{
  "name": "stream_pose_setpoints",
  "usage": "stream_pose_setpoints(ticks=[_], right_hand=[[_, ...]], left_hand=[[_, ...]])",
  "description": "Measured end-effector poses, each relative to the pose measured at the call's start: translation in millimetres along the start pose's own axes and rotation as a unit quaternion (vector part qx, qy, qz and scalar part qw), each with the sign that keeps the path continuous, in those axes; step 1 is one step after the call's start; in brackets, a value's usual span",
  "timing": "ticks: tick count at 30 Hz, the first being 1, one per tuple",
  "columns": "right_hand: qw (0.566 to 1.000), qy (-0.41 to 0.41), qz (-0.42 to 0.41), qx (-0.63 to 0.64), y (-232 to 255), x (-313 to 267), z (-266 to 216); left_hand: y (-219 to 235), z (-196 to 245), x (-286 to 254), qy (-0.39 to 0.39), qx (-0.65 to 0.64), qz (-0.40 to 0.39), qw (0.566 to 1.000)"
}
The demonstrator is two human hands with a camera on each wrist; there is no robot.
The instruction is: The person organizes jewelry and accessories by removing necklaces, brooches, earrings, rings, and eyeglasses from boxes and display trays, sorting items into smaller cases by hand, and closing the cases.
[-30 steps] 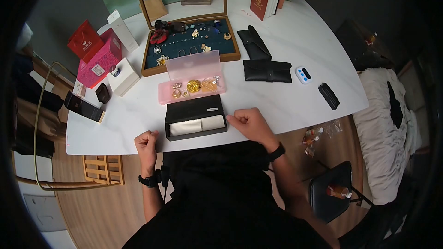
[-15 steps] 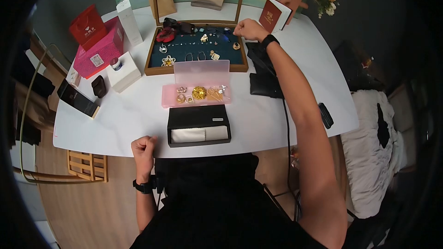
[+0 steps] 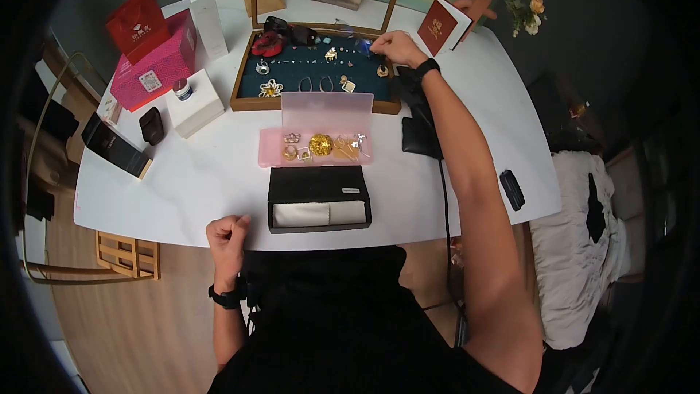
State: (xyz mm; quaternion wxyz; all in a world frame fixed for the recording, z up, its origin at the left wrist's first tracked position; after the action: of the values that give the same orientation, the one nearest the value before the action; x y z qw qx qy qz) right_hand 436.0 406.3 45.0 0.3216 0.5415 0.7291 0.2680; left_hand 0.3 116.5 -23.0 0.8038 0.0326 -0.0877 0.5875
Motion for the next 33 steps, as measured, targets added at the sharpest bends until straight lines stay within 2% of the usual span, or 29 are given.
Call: stream_pose_setpoints(ticks=[2, 6, 7, 8, 9, 12, 14, 16, 18, 19, 21, 23, 25, 26, 27, 29, 30, 31, 33], right_hand=[[0.998, 0.031, 0.058, 0.001, 23, -18, -19], [0.993, 0.074, 0.088, -0.016, 43, -92, -80], [0.988, 0.121, 0.092, -0.009, 40, -114, -96], [0.982, 0.166, 0.092, 0.001, 31, -137, -110], [0.983, 0.160, 0.086, 0.005, 20, -158, -119], [0.975, 0.194, 0.019, 0.105, -22, -214, -150], [0.972, 0.196, -0.013, 0.129, -56, -245, -165], [0.970, 0.204, -0.037, 0.130, -89, -268, -179], [0.965, 0.219, -0.061, 0.131, -119, -281, -195], [0.964, 0.230, -0.044, 0.126, -130, -285, -199], [0.959, 0.228, -0.039, 0.162, -150, -285, -191], [0.951, 0.234, -0.040, 0.197, -161, -284, -185], [0.937, 0.233, -0.034, 0.257, -169, -283, -179], [0.936, 0.233, -0.034, 0.262, -172, -283, -177], [0.933, 0.238, -0.033, 0.268, -173, -283, -176], [0.931, 0.240, -0.029, 0.274, -172, -283, -172], [0.929, 0.240, -0.039, 0.280, -172, -283, -171], [0.926, 0.240, -0.050, 0.286, -172, -282, -170], [0.926, 0.248, -0.057, 0.279, -170, -280, -168]], left_hand=[[0, -1, 1, 0.003, 0.003, 0.007, 1.000], [-2, 1, 2, -0.005, 0.000, 0.027, 1.000], [0, 1, 1, -0.006, -0.008, 0.044, 0.999], [3, -4, 0, 0.027, -0.027, 0.039, 0.998], [-1, 2, 1, 0.058, -0.054, 0.035, 0.996], [-17, 32, 4, 0.060, -0.065, 0.008, 0.996], [-35, 69, 13, -0.035, -0.062, -0.005, 0.997], [-43, 81, 23, -0.102, -0.050, -0.055, 0.992], [-56, 88, 28, -0.132, -0.075, -0.086, 0.985], [-63, 89, 29, -0.154, -0.090, -0.100, 0.979], [-81, 86, 30, -0.103, -0.209, -0.164, 0.959], [-90, 84, 27, -0.068, -0.242, -0.170, 0.953], [-88, 73, 27, -0.034, -0.236, -0.093, 0.967], [-85, 66, 29, -0.047, -0.268, -0.064, 0.960], [-83, 58, 29, -0.045, -0.266, -0.065, 0.961], [-68, 48, 27, -0.032, -0.116, 0.009, 0.993], [-64, 47, 25, -0.033, -0.107, 0.051, 0.992], [-64, 50, 27, -0.032, -0.107, 0.049, 0.992], [-70, 53, 31, -0.017, -0.214, -0.018, 0.976]])
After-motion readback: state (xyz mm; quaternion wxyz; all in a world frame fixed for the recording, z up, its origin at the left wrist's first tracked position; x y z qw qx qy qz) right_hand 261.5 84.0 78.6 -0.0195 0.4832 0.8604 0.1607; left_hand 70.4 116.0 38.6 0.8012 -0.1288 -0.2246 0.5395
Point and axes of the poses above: each hand's wrist, its own x-axis towards the middle knuckle, its own y-axis out of the back of the hand, z = x × y, the point moved 7 cm from there along x, towards the middle knuckle, and after that the axes turned 14 degrees about -z, right-handed, at the moved point
